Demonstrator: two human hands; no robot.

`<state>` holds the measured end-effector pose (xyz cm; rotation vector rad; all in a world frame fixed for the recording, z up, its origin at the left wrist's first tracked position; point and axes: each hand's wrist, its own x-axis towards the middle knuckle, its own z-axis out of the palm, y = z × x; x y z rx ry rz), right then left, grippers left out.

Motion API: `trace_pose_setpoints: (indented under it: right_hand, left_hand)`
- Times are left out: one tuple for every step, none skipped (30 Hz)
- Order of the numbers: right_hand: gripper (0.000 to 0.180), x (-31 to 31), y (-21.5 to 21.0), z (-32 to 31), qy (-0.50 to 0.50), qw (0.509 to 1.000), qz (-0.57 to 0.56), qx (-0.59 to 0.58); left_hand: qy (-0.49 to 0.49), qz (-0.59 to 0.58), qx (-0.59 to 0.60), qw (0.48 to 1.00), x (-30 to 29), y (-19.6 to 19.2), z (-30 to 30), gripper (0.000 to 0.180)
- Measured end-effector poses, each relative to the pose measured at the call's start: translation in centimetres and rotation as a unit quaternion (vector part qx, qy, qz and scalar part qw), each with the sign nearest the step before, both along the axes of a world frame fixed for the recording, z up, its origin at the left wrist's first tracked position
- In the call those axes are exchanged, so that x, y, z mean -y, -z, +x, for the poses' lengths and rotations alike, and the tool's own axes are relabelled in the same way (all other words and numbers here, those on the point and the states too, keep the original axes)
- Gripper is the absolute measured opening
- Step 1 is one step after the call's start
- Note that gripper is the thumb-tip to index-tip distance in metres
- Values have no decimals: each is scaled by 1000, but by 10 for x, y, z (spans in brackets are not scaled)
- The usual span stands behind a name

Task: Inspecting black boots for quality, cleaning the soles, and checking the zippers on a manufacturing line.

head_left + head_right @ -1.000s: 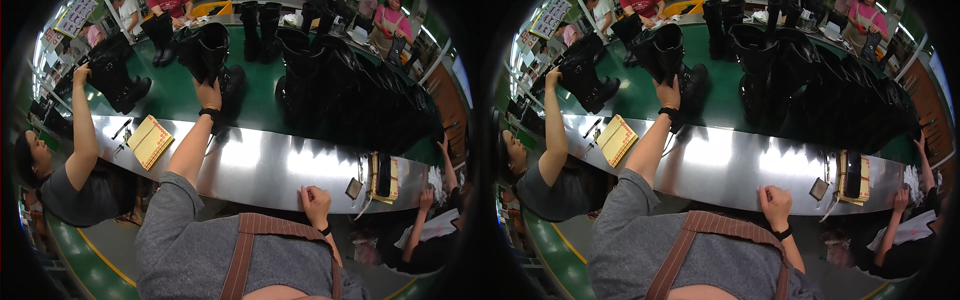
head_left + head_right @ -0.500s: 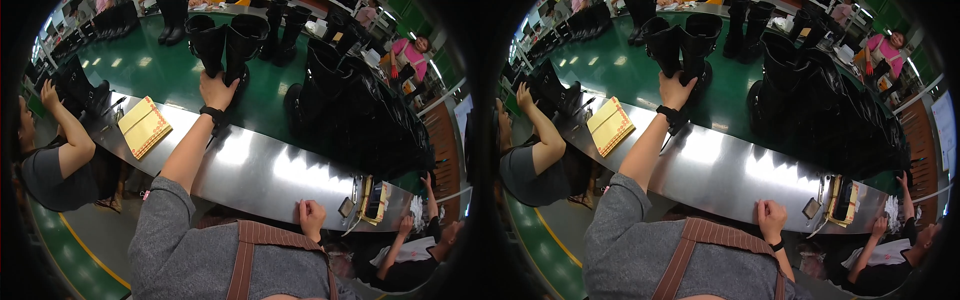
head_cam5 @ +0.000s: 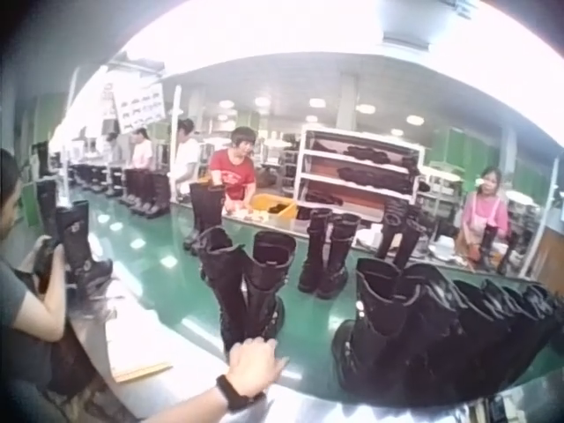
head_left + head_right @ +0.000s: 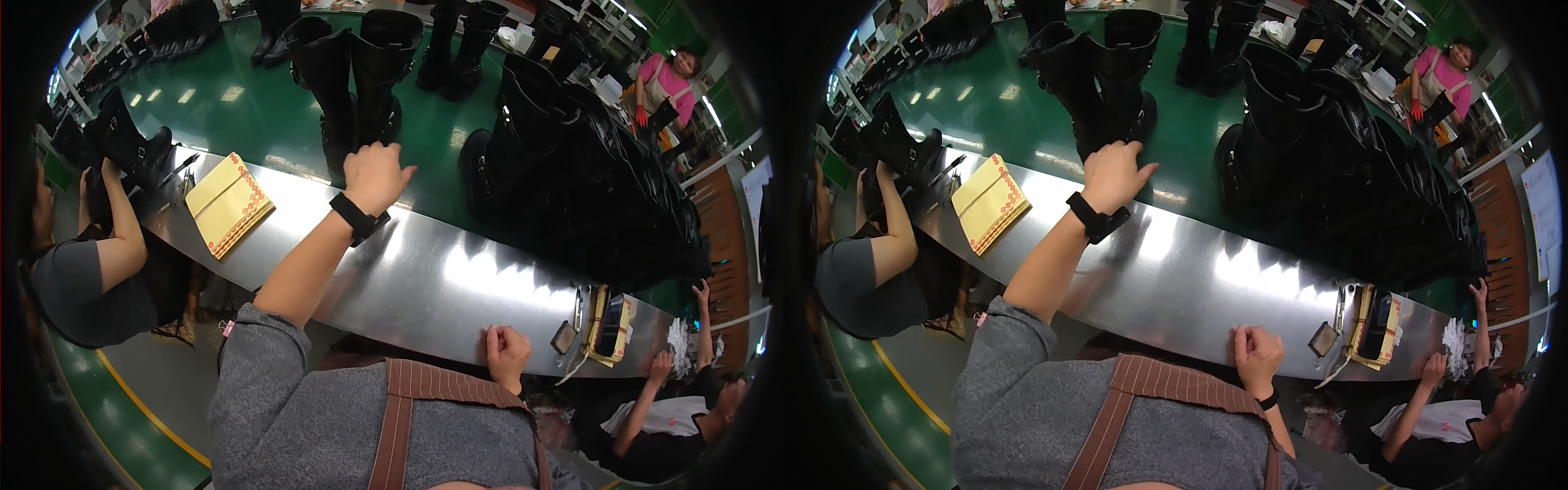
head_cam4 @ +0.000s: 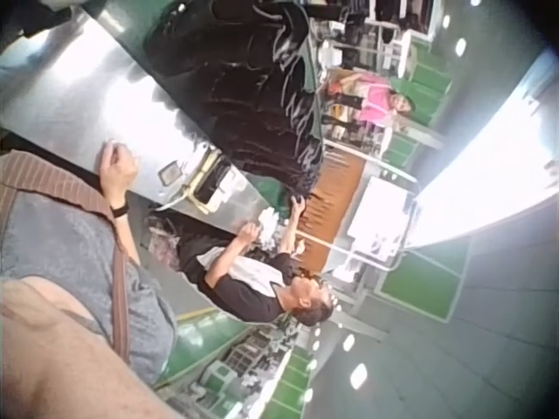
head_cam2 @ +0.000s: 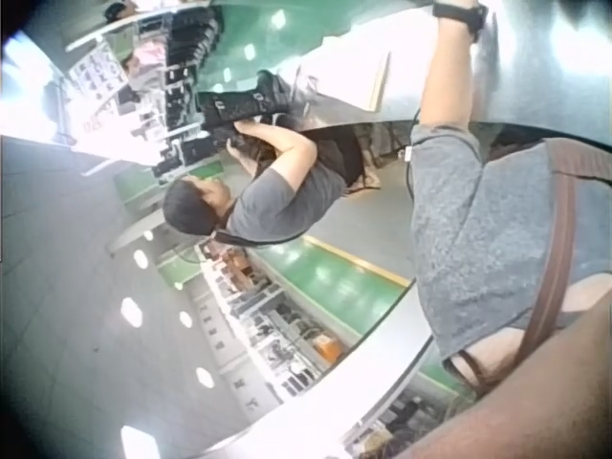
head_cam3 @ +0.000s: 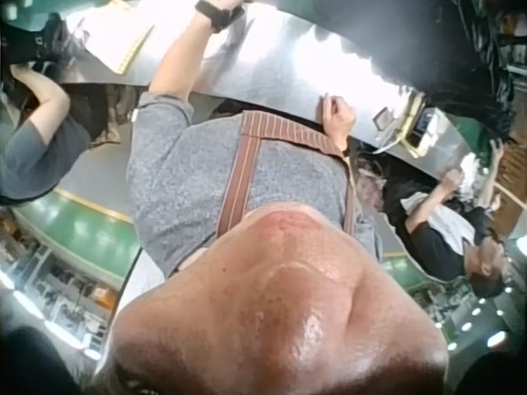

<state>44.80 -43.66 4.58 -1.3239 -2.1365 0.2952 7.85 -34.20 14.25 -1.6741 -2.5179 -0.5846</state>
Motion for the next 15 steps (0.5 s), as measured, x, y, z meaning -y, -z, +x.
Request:
trace_pose_setpoints:
  right_hand:
    - [19,0,0,0,1,1000,-2,2]
    - [19,0,0,0,-1,1000,-1,3]
    - [19,0,0,0,-1,1000,-4,6]
    - [19,0,0,-1,-1,1000,-7,9]
    - [19,0,0,-1,0,1000,-5,10]
    - [19,0,-1,-2,1,1000,-2,10]
    - [19,0,-1,-2,4,1000,4,9]
    - [19,1,-2,-3,7,1000,0,8]
    - [19,1,-2,-4,8,1000,1,12]
    - [19,1,-3,-4,11,1000,3,17]
    - [19,2,-4,-5,24,1000,0,12]
    - [19,2,-5,-5,17,1000,-8,7]
    - [19,2,-6,-4,14,1000,-11,2]
    - [21,2,-7,-4,19,1000,-9,4]
    - [21,2,-7,-3,27,1000,-7,-3]
  left_hand:
    - [65,-22,57,996,-2,0,5,44]
    - [100,-41,82,991,-3,0,10,45]
    - [136,-59,108,983,-4,1,15,47]
    - [177,-47,117,976,-5,3,21,47]
    - [207,-48,137,967,-6,4,28,46]
    - [237,-41,147,960,-7,4,35,47]
    - [269,-40,156,950,-8,5,43,49]
    - [273,-41,155,949,-8,5,52,49]
    - [287,8,151,946,-9,6,63,52]
    - [302,47,149,941,-10,7,74,55]
    - [314,52,145,937,-13,8,85,55]
    - [297,60,120,945,-17,9,98,58]
    - [281,70,95,953,-22,10,111,62]
    - [266,66,96,957,-27,12,123,70]
    - [278,69,91,954,-34,13,135,70]
